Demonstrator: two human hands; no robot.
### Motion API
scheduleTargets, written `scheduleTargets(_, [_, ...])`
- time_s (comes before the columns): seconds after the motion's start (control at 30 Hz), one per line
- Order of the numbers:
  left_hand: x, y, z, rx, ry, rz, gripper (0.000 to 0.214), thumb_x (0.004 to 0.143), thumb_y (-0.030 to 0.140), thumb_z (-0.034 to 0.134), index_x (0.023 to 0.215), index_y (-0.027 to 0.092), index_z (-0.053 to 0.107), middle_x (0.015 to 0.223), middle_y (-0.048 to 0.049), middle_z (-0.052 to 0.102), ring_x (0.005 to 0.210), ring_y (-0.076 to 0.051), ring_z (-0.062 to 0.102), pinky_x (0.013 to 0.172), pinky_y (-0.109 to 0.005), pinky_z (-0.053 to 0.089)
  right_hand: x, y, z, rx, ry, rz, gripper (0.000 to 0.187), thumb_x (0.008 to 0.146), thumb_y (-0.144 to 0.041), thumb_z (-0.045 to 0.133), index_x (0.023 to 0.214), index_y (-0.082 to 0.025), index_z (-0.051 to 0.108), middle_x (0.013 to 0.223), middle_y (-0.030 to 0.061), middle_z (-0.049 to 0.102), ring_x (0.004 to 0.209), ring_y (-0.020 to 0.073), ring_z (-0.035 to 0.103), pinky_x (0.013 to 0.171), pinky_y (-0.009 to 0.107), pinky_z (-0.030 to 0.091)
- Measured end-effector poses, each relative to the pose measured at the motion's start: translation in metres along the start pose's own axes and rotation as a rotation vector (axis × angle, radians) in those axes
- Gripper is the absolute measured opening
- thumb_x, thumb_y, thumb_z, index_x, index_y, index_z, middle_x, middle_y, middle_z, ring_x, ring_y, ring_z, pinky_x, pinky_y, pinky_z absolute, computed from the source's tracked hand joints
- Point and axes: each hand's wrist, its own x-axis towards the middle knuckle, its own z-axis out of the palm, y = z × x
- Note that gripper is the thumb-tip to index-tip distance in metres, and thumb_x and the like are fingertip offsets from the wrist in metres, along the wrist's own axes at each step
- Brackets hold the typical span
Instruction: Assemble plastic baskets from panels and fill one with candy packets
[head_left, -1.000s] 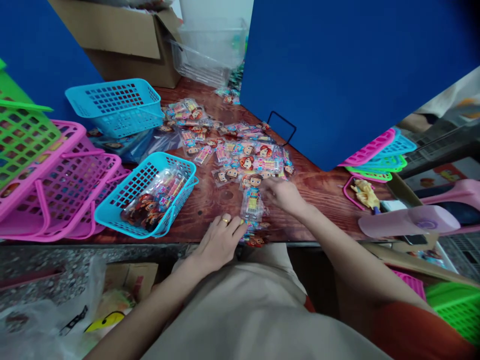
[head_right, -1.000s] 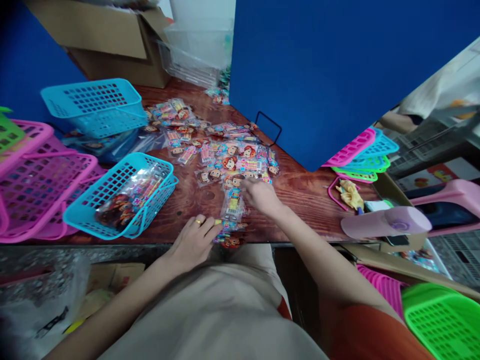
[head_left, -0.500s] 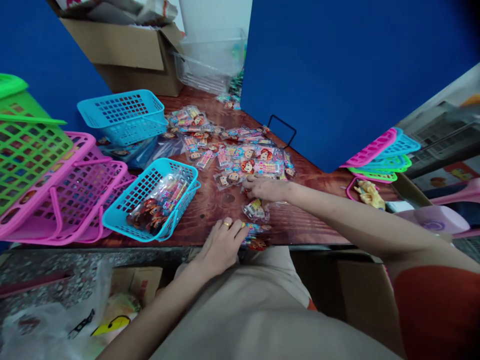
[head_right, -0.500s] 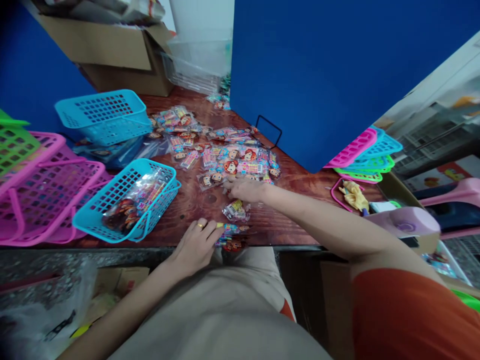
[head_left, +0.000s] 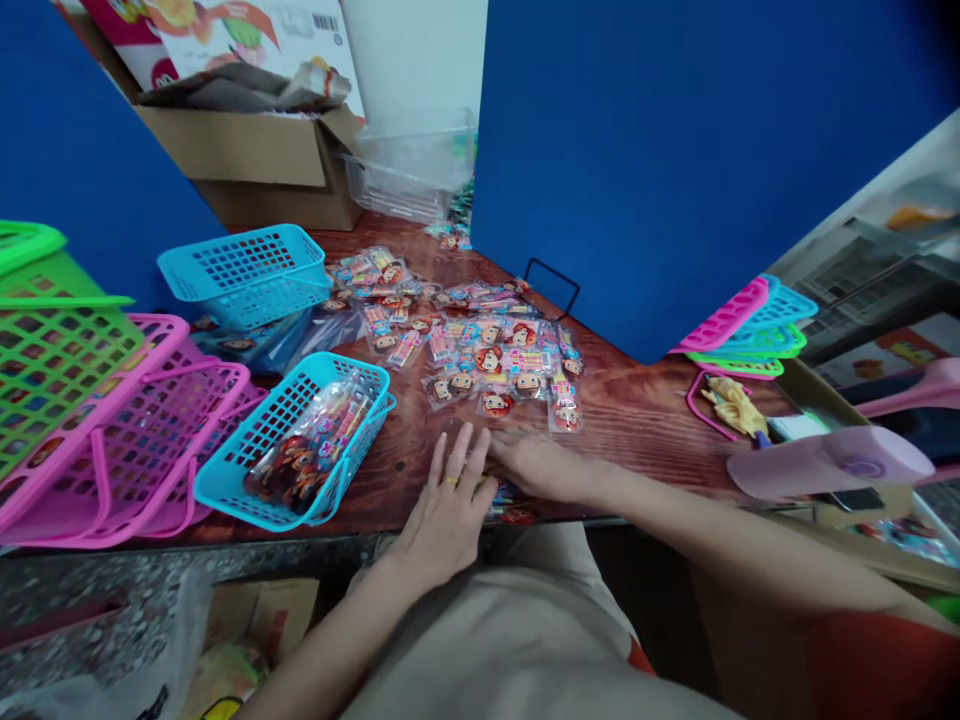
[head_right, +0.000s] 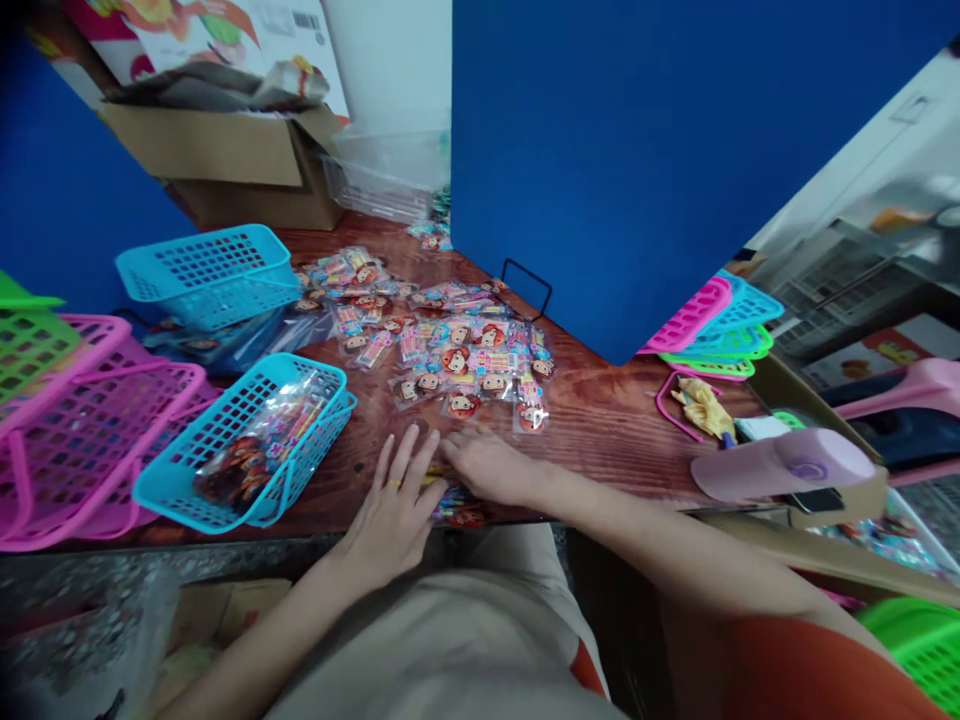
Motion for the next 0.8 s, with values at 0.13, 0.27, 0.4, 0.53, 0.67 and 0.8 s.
scheduleTargets(0.13, [0.010, -0.007, -0.002, -0.051, -0.172, 0.042, 0.036, 0.073, 0.019, 0.058, 0.108, 0.015, 0.053, 0.124, -0.0146, 0.050, 0.124, -0.032, 0.044, 0.118, -0.055, 0.017, -0.005, 0.019, -0.021, 0.323, -0.118, -0.147, 0.020, 0.094, -0.024, 0.052, 0.107, -0.015, 0.064, 0.102, 0.0072, 0.070, 0.089, 0.0171, 0.064, 0.077, 0.025, 0.046])
scheduleTargets(0.27, [0.017, -0.010, -0.002, -0.088, -0.224, 0.020, 0.042, 0.078, 0.020, 0.056, 0.119, 0.018, 0.050, 0.112, -0.0083, 0.055, 0.106, -0.026, 0.052, 0.113, -0.050, 0.028, 0.019, 0.064, -0.038, 0.246, 0.145, 0.173, 0.035, 0.100, -0.039, 0.041, 0.116, -0.020, 0.065, 0.110, 0.0057, 0.070, 0.097, 0.0169, 0.064, 0.086, 0.026, 0.047])
scheduleTargets(0.4, [0.014, -0.013, -0.004, -0.078, -0.240, 0.039, 0.048, 0.076, 0.019, 0.058, 0.123, 0.017, 0.048, 0.116, -0.0096, 0.054, 0.109, -0.027, 0.050, 0.111, -0.049, 0.030, 0.047, 0.094, -0.012, 0.009, 0.312, 0.502, 0.048, 0.096, -0.037, 0.049, 0.139, -0.016, 0.051, 0.144, 0.0181, 0.048, 0.131, 0.0339, 0.043, 0.106, 0.049, 0.034])
scheduleTargets(0.53, [-0.004, -0.024, -0.008, -0.053, -0.259, 0.000, 0.045, 0.076, 0.016, 0.056, 0.121, 0.017, 0.050, 0.119, -0.0099, 0.054, 0.112, -0.027, 0.048, 0.113, -0.049, 0.026, 0.040, 0.079, 0.036, -0.174, 0.224, 0.332, 0.053, 0.096, -0.044, 0.045, 0.146, -0.024, 0.042, 0.156, 0.0120, 0.030, 0.142, 0.0416, 0.022, 0.110, 0.063, 0.021])
scheduleTargets(0.67, [-0.020, -0.036, -0.013, -0.042, -0.272, -0.042, 0.040, 0.078, 0.015, 0.055, 0.118, 0.017, 0.052, 0.122, -0.0108, 0.053, 0.113, -0.028, 0.047, 0.111, -0.049, 0.028, 0.009, 0.052, 0.051, -0.198, 0.204, 0.211, 0.060, 0.096, -0.054, 0.037, 0.147, -0.023, 0.040, 0.156, 0.0124, 0.031, 0.141, 0.0405, 0.025, 0.106, 0.059, 0.030])
scheduleTargets(0.8, [-0.023, -0.039, -0.014, -0.062, -0.284, -0.028, 0.038, 0.077, 0.016, 0.057, 0.115, 0.017, 0.054, 0.120, -0.0108, 0.054, 0.112, -0.028, 0.047, 0.109, -0.049, 0.030, -0.001, 0.060, 0.027, -0.029, 0.330, 0.256, 0.043, 0.101, -0.041, 0.031, 0.121, -0.024, 0.066, 0.126, 0.0081, 0.064, 0.114, 0.0248, 0.055, 0.098, 0.040, 0.041])
